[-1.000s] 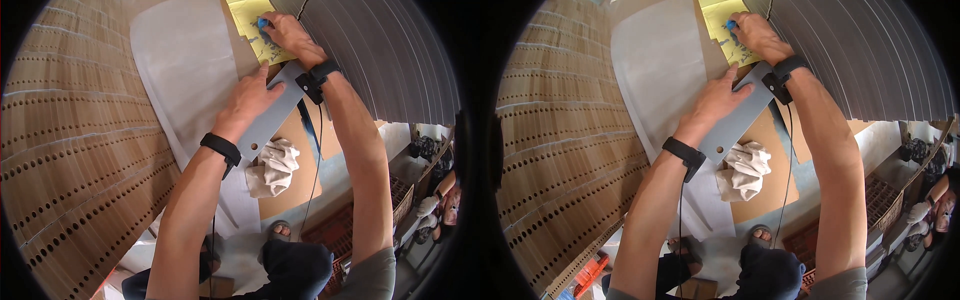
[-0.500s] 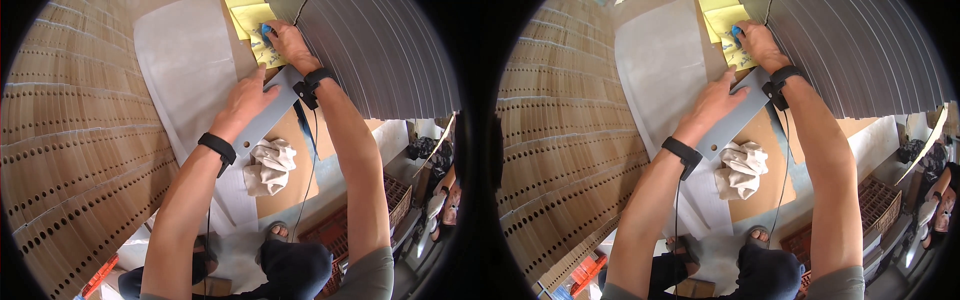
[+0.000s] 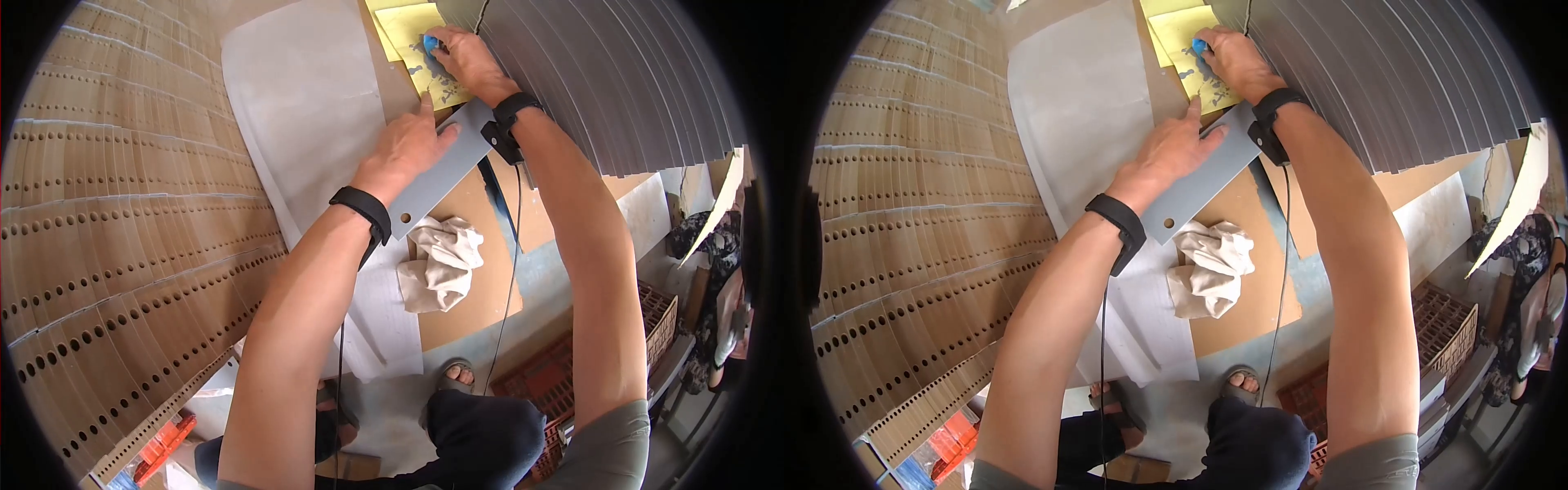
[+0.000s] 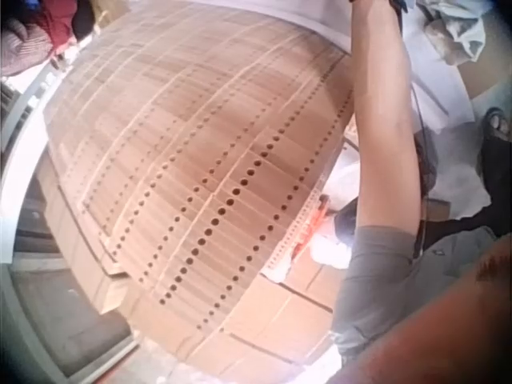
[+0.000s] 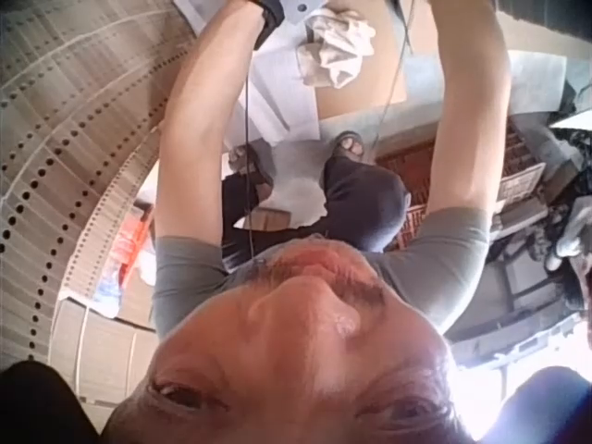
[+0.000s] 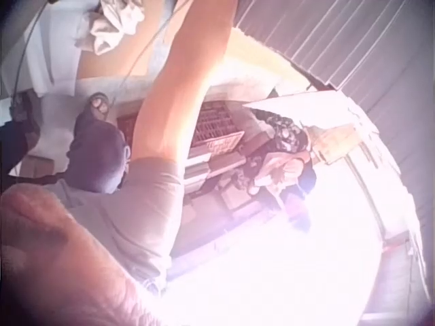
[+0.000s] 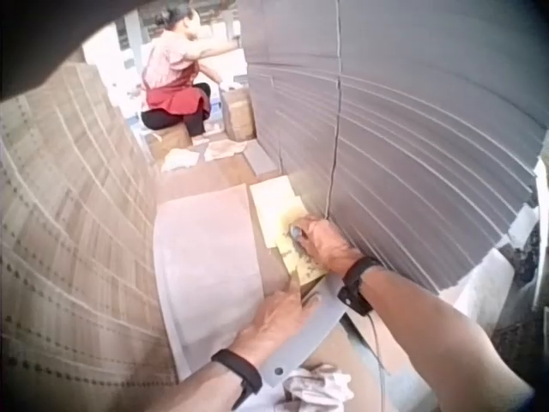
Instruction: The person picks up a wooden board from a stack, wipes its surfaces and edges with a cloth, and rubs a blue sponge along the edges before placing it onto a separate stack.
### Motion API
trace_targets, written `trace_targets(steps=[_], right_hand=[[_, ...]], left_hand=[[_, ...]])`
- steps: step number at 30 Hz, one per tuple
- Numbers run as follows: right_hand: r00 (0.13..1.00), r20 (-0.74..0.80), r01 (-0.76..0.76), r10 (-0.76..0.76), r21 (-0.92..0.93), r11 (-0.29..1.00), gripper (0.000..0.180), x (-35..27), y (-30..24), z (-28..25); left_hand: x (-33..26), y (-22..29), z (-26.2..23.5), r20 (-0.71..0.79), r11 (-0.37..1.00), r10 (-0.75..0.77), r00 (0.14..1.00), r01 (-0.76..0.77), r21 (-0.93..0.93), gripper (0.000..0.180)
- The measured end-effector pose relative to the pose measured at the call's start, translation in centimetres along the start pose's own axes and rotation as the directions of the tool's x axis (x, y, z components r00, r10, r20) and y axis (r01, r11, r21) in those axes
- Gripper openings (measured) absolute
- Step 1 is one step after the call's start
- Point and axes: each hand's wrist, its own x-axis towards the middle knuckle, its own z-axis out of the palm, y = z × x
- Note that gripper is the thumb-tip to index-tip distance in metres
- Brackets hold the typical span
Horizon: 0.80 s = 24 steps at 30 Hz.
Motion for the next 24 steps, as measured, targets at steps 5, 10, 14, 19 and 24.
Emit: trace_targets(steps=[5,10,14,19,24], right_hand=[[0.994,-0.062,-0.09,0.089,-0.003,0.996,0.031,-0.2,-1.5,-0.7],[1.0,0.01,0.004,-0.005,0.095,0.995,0.028,-1.2,-0.8,-0.5],[0.997,-0.067,-0.022,0.023,0.014,1.0,0.027,-0.5,-0.8,-0.6],[0.998,0.033,-0.062,0.062,0.014,0.998,0.031,-0.3,-1.7,-0.9],[0.998,-0.045,-0.055,0.052,-0.057,0.997,0.025,0.1,-0.5,-0.7]], left_hand=[[-0.2,-1.0,0.2,-0.013,1.0,0.017,1.0,-0.017,-0.003,0.08],[-0.4,-0.8,0.0,-0.032,0.998,0.048,0.998,-0.049,-0.037,0.081],[-0.3,-0.7,0.2,-0.024,0.998,0.05,0.998,-0.051,-0.045,0.081],[-0.5,-1.4,0.0,-0.034,0.998,0.055,0.998,-0.056,-0.027,0.082],[-0.2,-0.8,0.0,0.001,0.998,0.047,0.999,-0.047,-0.051,0.083]])
